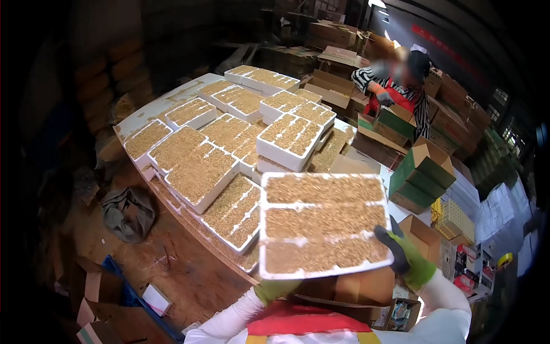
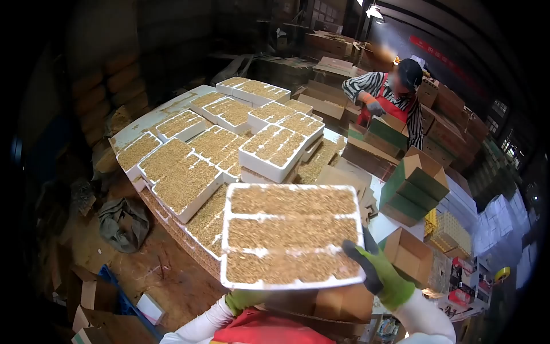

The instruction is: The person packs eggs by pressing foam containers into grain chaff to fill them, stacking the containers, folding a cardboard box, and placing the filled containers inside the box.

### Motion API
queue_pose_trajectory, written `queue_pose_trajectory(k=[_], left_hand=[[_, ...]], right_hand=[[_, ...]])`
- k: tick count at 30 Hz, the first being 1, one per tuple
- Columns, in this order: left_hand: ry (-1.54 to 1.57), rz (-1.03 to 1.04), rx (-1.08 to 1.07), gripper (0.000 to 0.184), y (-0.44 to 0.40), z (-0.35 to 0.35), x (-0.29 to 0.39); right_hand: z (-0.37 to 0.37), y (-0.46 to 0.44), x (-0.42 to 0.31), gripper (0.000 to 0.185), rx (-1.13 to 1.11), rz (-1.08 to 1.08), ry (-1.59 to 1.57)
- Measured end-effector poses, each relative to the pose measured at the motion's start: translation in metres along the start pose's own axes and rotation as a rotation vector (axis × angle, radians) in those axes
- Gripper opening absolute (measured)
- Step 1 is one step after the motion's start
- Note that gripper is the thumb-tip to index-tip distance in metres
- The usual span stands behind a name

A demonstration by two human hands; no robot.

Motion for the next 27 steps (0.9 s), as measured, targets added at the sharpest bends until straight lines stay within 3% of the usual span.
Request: queue_pose_trajectory(k=[1, 2, 4, 5, 9, 11, 15, 16, 19, 22, 26, 27], left_hand=[[0.528, -0.164, 0.140, 0.052, -0.002, -0.010, -0.009], [0.723, -0.356, 0.152, 0.056, 0.018, 0.003, -0.045], [0.270, -0.466, -0.004, 0.069, 0.001, -0.004, -0.029], [0.308, -0.676, 0.022, 0.071, 0.000, -0.007, -0.030], [0.306, -0.679, -0.147, 0.071, -0.003, -0.003, -0.030], [0.326, -0.784, -0.135, 0.069, 0.001, 0.000, -0.041], [0.187, -0.530, 0.010, 0.062, 0.001, 0.002, -0.038], [0.200, -0.540, 0.010, 0.059, 0.000, 0.002, -0.035], [0.269, -0.650, 0.060, 0.052, -0.004, -0.003, -0.032], [0.291, -0.628, 0.068, 0.053, -0.005, -0.010, -0.032], [0.306, -0.592, 0.070, 0.054, -0.006, -0.007, -0.028], [0.278, -0.559, 0.044, 0.055, -0.005, -0.004, -0.027]], right_hand=[[-0.017, 0.020, 0.026, 0.066, 0.045, 0.032, -0.119], [-0.031, 0.045, 0.035, 0.063, 0.122, 0.025, -0.042], [-0.049, 0.080, 0.061, 0.062, 0.186, -0.026, 0.076], [-0.058, 0.086, 0.075, 0.062, 0.210, -0.027, 0.107], [-0.077, 0.099, 0.102, 0.063, 0.319, 0.026, 0.028], [-0.071, 0.099, 0.095, 0.064, 0.310, 0.061, 0.043], [-0.084, 0.105, 0.123, 0.069, 0.254, 0.123, -0.037], [-0.090, 0.105, 0.134, 0.072, 0.238, 0.144, -0.083], [-0.066, 0.095, 0.102, 0.070, 0.266, 0.182, 0.219], [-0.056, 0.097, 0.089, 0.066, 0.141, 0.144, 0.077], [-0.045, 0.104, 0.087, 0.060, 0.283, 0.312, 0.063], [-0.050, 0.102, 0.099, 0.057, 0.278, 0.299, 0.190]])
Point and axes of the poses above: each hand's wrist, its own y-axis away from the middle knuckle, its own z-axis out of the palm, x = y × z, the point moved 8 cm from there along -y, towards the middle knuckle, and after that the axes turned 15 degrees about y, right-handed, at the moved point
